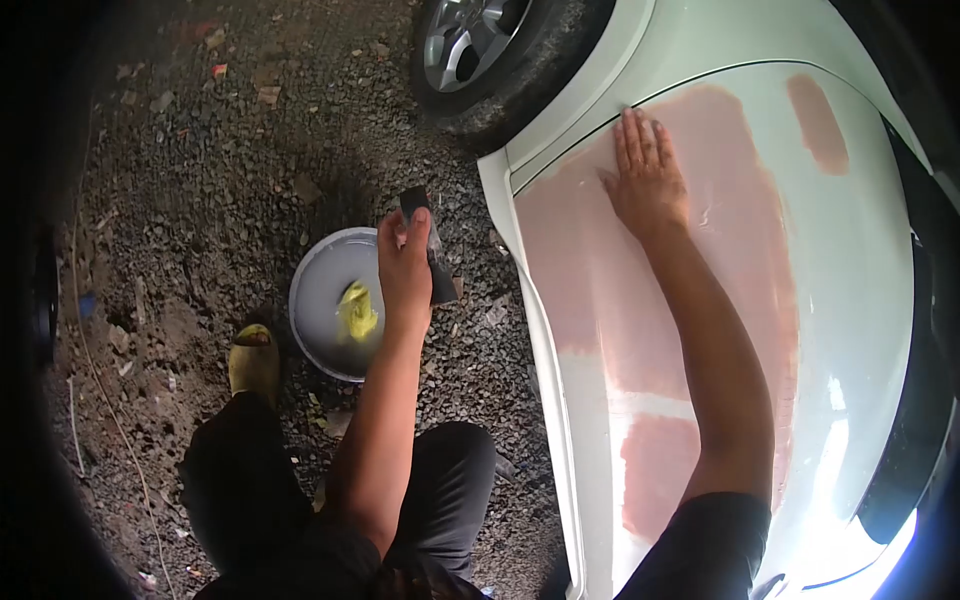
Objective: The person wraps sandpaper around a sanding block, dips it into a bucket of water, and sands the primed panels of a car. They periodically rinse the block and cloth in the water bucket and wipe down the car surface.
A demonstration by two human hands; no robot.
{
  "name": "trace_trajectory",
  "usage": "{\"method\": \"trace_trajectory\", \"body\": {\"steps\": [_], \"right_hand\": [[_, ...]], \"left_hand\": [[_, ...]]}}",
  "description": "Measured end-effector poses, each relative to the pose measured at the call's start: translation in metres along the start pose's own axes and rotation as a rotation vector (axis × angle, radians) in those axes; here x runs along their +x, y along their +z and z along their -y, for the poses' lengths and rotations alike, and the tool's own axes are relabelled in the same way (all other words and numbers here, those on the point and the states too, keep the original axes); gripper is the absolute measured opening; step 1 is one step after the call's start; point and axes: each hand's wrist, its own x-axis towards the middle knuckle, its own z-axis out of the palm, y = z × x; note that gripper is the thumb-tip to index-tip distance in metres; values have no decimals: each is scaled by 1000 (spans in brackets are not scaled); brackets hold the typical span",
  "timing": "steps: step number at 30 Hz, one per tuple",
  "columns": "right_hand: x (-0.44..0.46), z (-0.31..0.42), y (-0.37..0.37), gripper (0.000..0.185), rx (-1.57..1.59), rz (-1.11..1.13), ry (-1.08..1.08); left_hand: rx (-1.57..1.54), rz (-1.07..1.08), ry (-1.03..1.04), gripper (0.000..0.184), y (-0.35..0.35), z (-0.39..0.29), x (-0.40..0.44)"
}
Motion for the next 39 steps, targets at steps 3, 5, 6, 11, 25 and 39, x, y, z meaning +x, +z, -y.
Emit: {"method": "trace_trajectory", "body": {"steps": [3,5,6,11,25,39], "right_hand": [[-28,-1,4,77,19,36,-16],[-55,0,7,77,33,65,-35],[-69,2,8,77,43,80,-45],[-141,17,19,78,96,175,-69],[-323,74,55,78,278,253,-120],[-57,398,-173,65,1655,216,58]], "left_hand": [[12,-23,-12,54,2,-6,4],[8,-17,-10,56,3,-6,8],[13,-15,-18,57,4,-6,8],[31,-32,-14,62,11,-5,5],[105,-78,-15,54,3,-24,16],[62,-127,116,40,-61,-82,59]]}}
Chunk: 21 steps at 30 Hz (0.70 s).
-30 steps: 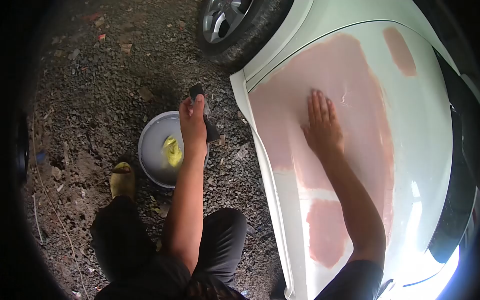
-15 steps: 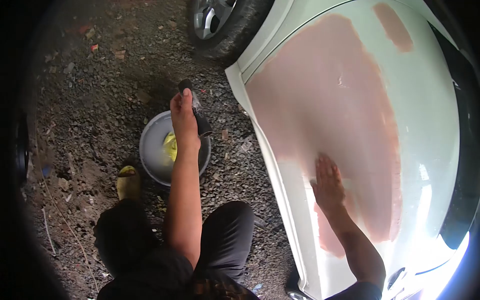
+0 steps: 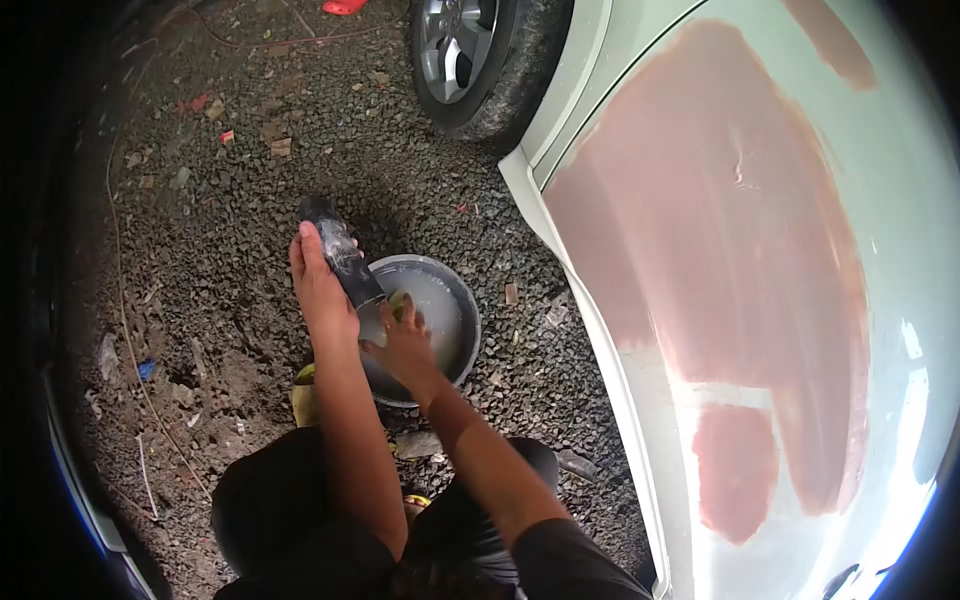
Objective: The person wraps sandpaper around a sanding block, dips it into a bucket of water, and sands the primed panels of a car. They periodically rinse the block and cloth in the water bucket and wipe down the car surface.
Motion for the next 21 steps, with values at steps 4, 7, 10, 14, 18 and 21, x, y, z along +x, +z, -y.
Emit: {"method": "trace_trajectory", "body": {"steps": [4,7,10,14,18,21], "right_hand": [[12,-3,14,60,252,258,229],[3,-26,27,55,385,292,125],[-7,-45,32,47,632,306,271],[-16,-57,22,46,644,579,14],[-23,-58,23,46,267,577,-213],[-23,-60,34,45,277,561,-227]], "left_hand": [[15,55,-18,41,-2,13,-1],[8,58,-30,42,4,20,-6],[53,77,-23,44,3,26,-6],[74,69,-8,45,6,26,-9],[100,59,13,44,6,28,-7],[38,102,-46,45,6,25,-13]]}}
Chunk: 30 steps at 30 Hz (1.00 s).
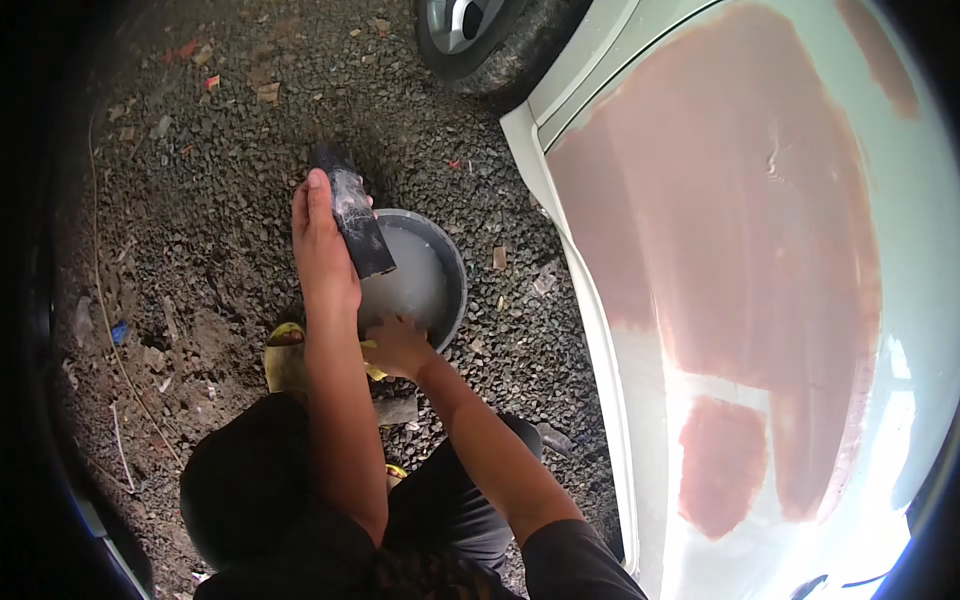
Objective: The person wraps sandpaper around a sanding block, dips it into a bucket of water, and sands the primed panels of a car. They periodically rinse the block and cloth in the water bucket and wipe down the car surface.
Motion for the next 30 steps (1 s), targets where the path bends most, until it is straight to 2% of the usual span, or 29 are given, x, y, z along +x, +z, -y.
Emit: {"method": "trace_trajectory", "body": {"steps": [3,7,9,12,13,15,17,18,19,20,21,22,24,26,27,28,29,30], "right_hand": [[2,-3,4,47,81,-10,-15],[-25,31,-27,51,291,-14,-83],[-35,46,-47,51,273,-33,-101],[-42,46,-69,49,248,-11,-19],[-46,45,-75,47,241,9,28],[-88,50,-117,43,252,52,-10],[-140,50,-168,38,-58,-35,-134],[-185,70,-201,35,113,-99,74],[-225,92,-236,36,28,-208,92],[-269,121,-269,39,203,-273,368],[-307,148,-300,49,228,-363,400],[-344,157,-324,49,-65,-554,273],[-406,169,-374,41,-398,-895,259],[-435,201,-420,40,-818,-1005,311],[-454,198,-448,40,-1218,-982,243],[-460,199,-461,43,-1380,-996,368],[-473,194,-478,44,-1545,-909,373],[-483,188,-490,46,-1704,-812,375]], "left_hand": [[7,32,-1,45,-1,4,1],[63,14,19,46,6,17,3],[57,19,-24,48,18,17,-3],[119,199,-48,52,56,17,-1],[134,248,-36,53,71,25,8],[163,297,32,56,95,40,18],[127,229,-30,54,110,49,18],[130,184,-52,53,113,57,15],[102,180,-83,52,115,82,13],[71,173,-114,51,117,104,7],[58,227,-154,48,121,110,-11],[0,213,-203,46,130,117,-31],[-15,348,-176,44,147,156,-54],[-40,202,-91,43,173,171,-82],[-53,219,-109,43,180,170,-87],[-64,235,-128,44,185,165,-91],[-75,250,-145,44,192,164,-92],[-59,207,-78,45,201,170,-90]]}}
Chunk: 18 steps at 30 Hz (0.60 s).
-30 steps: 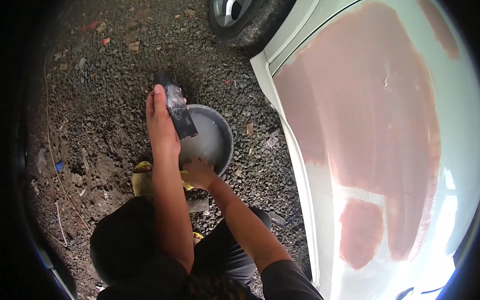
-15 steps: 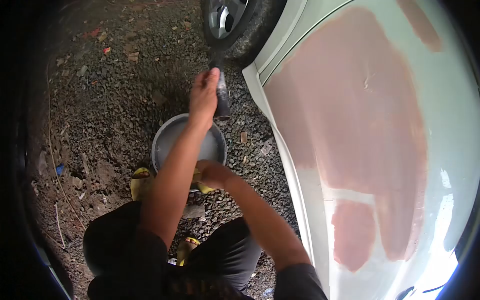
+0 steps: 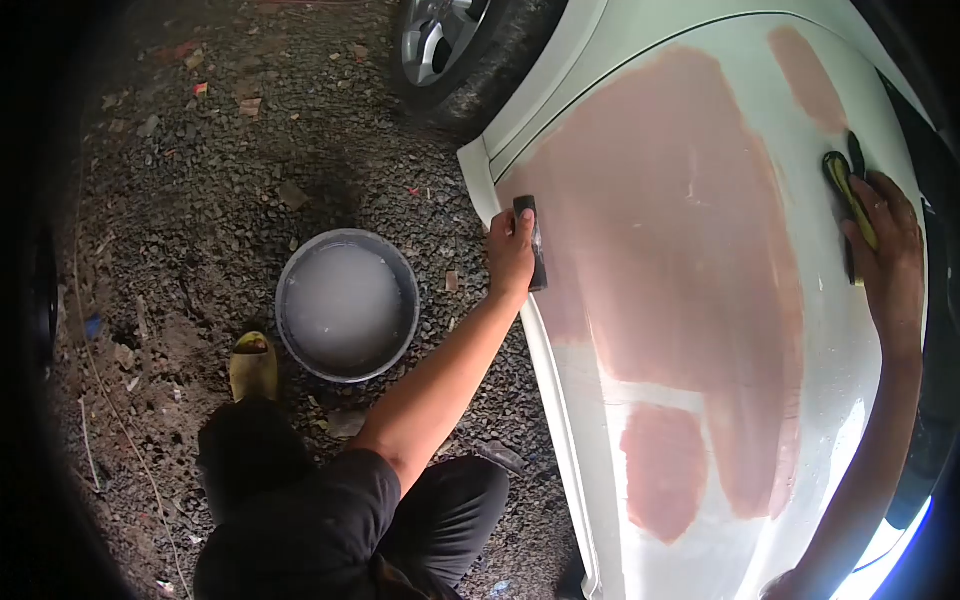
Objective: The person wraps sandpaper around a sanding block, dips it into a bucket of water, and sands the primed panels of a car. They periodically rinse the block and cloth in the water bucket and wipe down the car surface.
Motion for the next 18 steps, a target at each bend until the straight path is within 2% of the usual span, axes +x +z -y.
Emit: {"method": "trace_trajectory", "body": {"steps": [3,6,7,8,10,13,14,15,18], "right_hand": [[-6,-2,14,48,-43,-34,-22],[-18,-10,21,50,57,-71,-49],[-21,-9,22,53,69,-76,-29],[-23,-13,23,52,54,-69,-48],[-27,-24,29,49,24,-65,-85],[-30,-39,43,50,164,-72,-104],[-31,-41,46,50,214,-73,-102],[-32,-43,47,51,267,-76,-93],[-34,-39,48,52,174,-79,-55]], "left_hand": [[147,-122,203,47,24,19,19],[245,-225,276,46,38,27,3],[340,-115,236,46,32,25,-20],[325,-102,270,50,31,46,-50],[410,-74,419,59,21,81,-103],[429,-117,405,60,31,77,-79],[342,-100,275,57,36,46,-47],[371,-146,272,53,41,34,-7],[381,-20,263,54,35,-7,34]]}}
